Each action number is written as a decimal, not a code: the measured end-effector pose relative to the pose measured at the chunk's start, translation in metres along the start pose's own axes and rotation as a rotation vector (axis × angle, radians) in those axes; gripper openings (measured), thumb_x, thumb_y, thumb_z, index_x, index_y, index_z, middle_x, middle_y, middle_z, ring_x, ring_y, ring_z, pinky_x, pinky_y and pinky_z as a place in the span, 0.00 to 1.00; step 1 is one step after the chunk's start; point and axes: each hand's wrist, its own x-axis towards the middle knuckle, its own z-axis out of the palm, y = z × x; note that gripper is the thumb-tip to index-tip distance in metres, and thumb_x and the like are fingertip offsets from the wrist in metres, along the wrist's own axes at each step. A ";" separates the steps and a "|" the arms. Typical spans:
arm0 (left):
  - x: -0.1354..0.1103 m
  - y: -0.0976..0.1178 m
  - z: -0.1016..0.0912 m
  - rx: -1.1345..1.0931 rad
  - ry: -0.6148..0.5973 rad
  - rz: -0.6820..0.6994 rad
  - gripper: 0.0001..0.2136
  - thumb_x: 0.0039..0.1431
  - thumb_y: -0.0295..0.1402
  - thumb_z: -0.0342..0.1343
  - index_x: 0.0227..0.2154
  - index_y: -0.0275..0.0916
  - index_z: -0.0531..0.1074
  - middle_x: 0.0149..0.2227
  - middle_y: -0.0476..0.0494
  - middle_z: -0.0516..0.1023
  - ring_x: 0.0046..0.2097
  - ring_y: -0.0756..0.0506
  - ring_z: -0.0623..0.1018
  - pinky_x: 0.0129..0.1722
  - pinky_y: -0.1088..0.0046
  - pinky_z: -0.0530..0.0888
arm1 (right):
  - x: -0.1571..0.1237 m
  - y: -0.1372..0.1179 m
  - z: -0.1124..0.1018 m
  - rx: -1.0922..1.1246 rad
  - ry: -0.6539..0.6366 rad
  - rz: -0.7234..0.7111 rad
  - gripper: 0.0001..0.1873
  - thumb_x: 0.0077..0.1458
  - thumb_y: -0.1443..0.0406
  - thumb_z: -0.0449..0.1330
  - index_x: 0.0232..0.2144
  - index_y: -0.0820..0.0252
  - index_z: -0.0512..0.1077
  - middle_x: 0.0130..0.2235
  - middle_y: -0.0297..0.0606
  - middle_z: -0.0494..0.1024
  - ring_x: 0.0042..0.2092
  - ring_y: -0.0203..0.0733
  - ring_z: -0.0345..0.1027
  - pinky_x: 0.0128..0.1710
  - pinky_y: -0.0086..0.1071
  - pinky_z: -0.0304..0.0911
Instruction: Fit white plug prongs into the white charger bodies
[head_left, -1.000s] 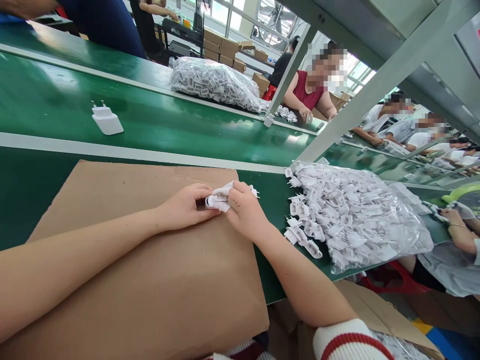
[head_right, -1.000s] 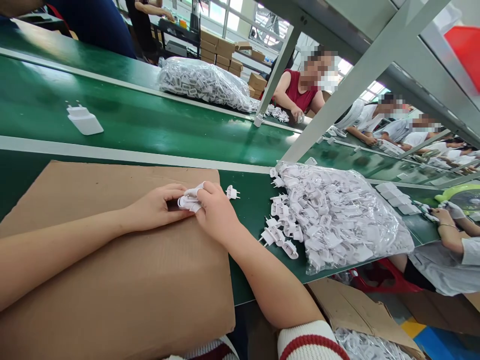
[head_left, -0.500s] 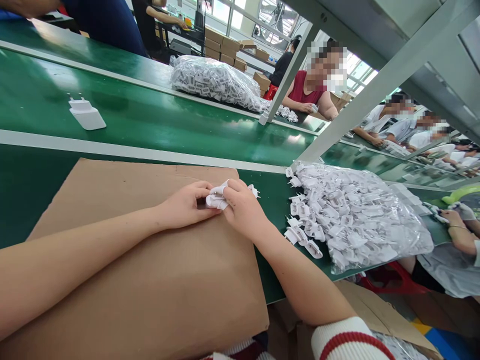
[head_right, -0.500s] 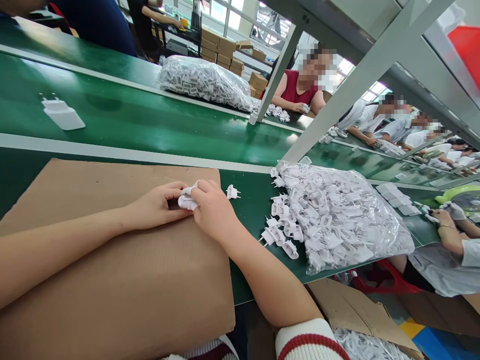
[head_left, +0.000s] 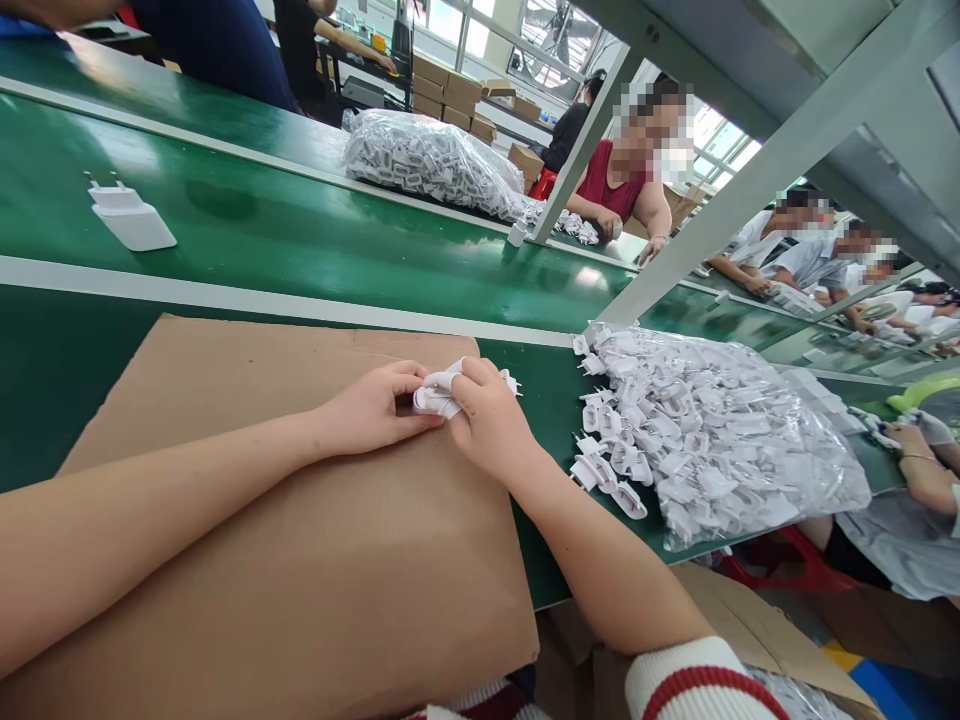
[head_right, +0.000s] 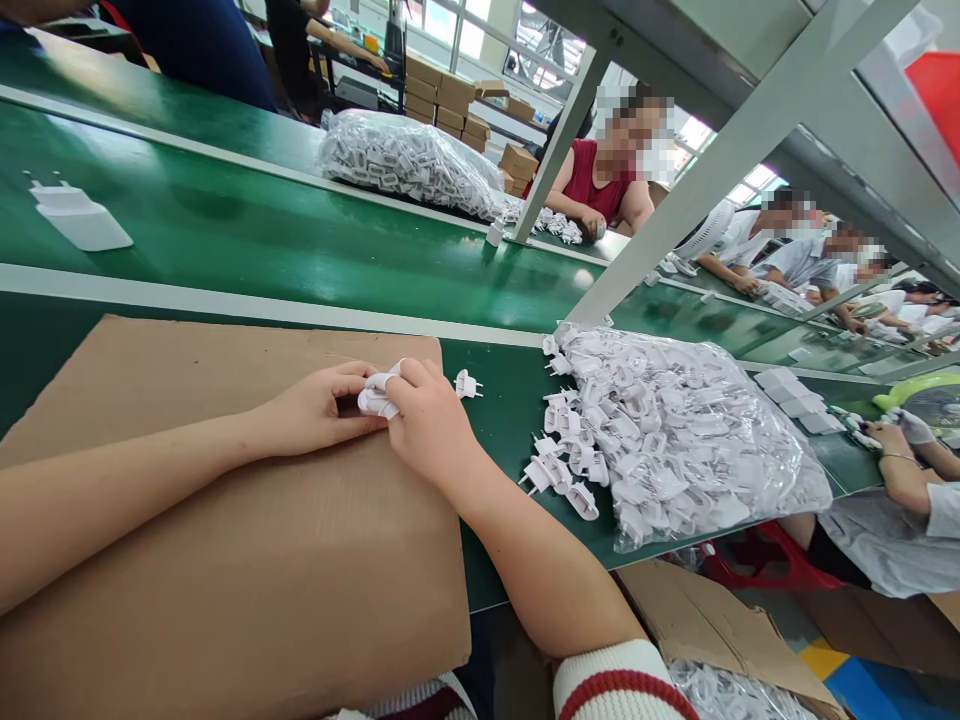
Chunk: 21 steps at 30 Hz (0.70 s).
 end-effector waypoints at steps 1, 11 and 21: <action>0.000 0.000 0.000 -0.004 0.001 -0.001 0.15 0.60 0.49 0.61 0.38 0.42 0.78 0.45 0.47 0.75 0.45 0.44 0.76 0.42 0.71 0.73 | 0.001 0.000 0.000 -0.013 -0.012 -0.007 0.11 0.54 0.77 0.52 0.32 0.59 0.69 0.36 0.39 0.65 0.40 0.45 0.58 0.38 0.36 0.57; 0.002 -0.002 0.000 0.017 0.002 -0.008 0.14 0.60 0.48 0.61 0.36 0.41 0.77 0.43 0.47 0.76 0.44 0.45 0.75 0.40 0.72 0.72 | 0.010 0.000 0.001 -0.072 -0.090 0.050 0.15 0.50 0.78 0.52 0.35 0.58 0.72 0.36 0.39 0.65 0.39 0.45 0.57 0.38 0.35 0.56; 0.002 0.000 0.001 0.043 0.012 0.013 0.14 0.61 0.47 0.60 0.36 0.41 0.77 0.44 0.47 0.76 0.46 0.44 0.75 0.41 0.71 0.72 | 0.010 -0.003 -0.001 -0.070 -0.120 0.042 0.16 0.47 0.79 0.52 0.33 0.57 0.70 0.35 0.38 0.65 0.38 0.45 0.57 0.37 0.34 0.56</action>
